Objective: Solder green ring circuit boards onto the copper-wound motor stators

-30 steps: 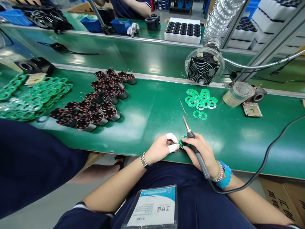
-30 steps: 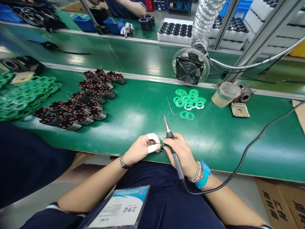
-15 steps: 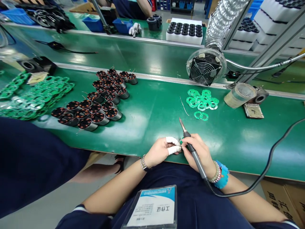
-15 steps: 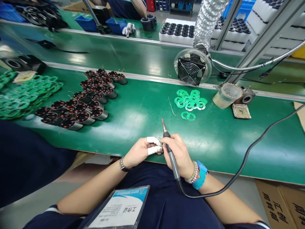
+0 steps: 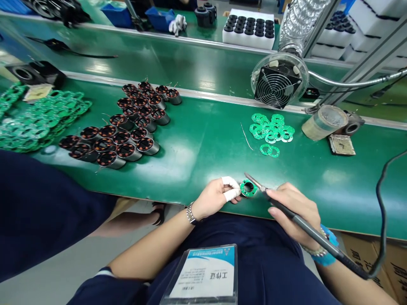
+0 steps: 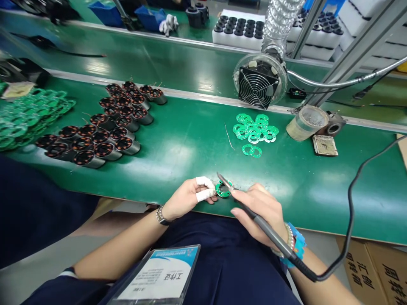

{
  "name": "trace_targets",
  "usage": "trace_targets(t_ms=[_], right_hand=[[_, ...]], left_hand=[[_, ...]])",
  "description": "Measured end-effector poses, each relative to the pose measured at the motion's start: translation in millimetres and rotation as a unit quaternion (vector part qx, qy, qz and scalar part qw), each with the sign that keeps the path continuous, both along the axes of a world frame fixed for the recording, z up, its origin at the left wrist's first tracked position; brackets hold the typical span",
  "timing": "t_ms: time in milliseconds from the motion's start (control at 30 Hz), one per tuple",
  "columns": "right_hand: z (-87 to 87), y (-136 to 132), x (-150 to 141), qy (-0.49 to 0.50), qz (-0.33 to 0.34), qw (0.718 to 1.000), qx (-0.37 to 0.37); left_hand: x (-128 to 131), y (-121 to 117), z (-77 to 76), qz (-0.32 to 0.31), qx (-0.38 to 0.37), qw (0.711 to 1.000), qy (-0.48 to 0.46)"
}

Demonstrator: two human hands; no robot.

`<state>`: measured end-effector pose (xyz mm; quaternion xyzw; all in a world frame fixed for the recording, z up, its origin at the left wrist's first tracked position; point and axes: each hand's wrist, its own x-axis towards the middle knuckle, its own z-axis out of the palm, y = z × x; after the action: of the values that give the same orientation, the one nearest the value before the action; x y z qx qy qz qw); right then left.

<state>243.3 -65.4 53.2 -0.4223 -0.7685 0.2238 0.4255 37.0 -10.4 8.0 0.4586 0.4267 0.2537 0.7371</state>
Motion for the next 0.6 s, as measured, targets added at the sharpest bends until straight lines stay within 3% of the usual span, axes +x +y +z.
trace_targets(t_ms=[300,600], right_hand=[[0.9,-6.6,2.3,0.019,0.029,0.998,-0.054],[0.2,-4.9,0.8,0.006,0.04,0.998,-0.045]], left_hand=[[0.2,-0.8,-1.2,0.005,0.004,1.0,0.013],[2.6,0.5,1.3,0.01,0.014,0.999,0.032]])
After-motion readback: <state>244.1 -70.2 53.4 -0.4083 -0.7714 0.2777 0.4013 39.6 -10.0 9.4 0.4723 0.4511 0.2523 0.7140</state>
